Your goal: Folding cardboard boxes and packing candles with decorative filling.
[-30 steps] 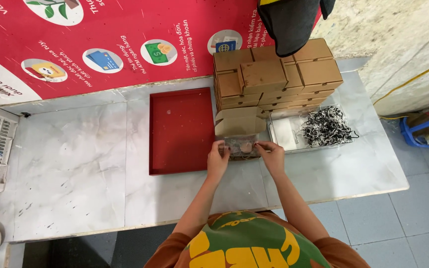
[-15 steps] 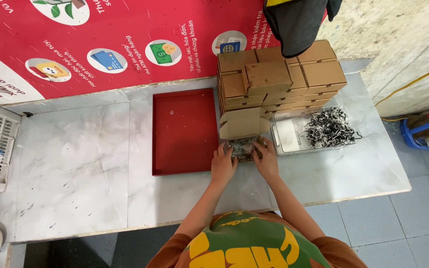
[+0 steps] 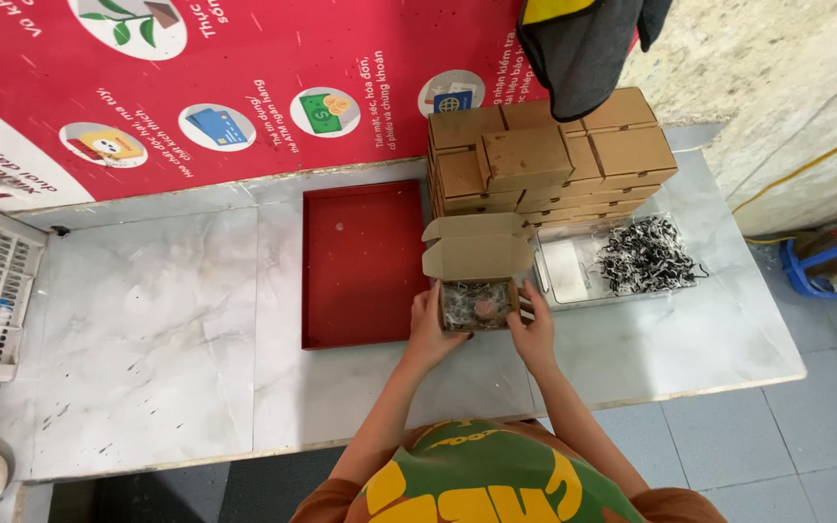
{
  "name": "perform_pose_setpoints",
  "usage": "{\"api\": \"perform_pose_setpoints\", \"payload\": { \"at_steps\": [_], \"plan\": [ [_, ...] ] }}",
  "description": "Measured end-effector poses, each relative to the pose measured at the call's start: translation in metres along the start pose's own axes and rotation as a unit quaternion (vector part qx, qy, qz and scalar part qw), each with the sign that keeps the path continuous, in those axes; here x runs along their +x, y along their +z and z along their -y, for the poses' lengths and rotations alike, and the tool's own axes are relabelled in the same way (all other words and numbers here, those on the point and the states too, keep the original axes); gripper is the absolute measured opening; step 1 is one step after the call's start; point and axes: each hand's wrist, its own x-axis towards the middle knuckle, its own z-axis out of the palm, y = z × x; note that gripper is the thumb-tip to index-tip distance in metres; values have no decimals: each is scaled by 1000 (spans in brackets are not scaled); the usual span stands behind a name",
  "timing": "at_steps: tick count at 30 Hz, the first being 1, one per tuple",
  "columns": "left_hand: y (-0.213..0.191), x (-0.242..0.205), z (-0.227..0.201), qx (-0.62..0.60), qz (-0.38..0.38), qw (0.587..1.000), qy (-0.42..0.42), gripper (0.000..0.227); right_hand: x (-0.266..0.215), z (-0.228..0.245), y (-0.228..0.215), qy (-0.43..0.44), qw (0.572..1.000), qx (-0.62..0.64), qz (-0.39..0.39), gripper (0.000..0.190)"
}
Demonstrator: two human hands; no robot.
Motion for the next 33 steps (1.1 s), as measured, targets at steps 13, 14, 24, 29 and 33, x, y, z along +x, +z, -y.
{"api": "perform_pose_setpoints", "payload": {
  "at_steps": [13,14,24,29,33],
  "plan": [
    [-82,-31,-42,-235,-113,959,108,139,22,119,0,7,951,247,183,90],
    [-86,-30,-45,-205,-127,960,143,132,26,120,2,-56,950,235,199,86],
    [-97,-12,-62,-293,-193,914,204,64,35,169,14,-308,905,185,229,103],
    [-109,-16,-81,-337,-129,921,146,81,33,182,11,-301,924,142,186,99],
    [-96,-11,-63,-339,-147,909,191,97,30,177,16,-309,931,130,148,89]
  ]
}}
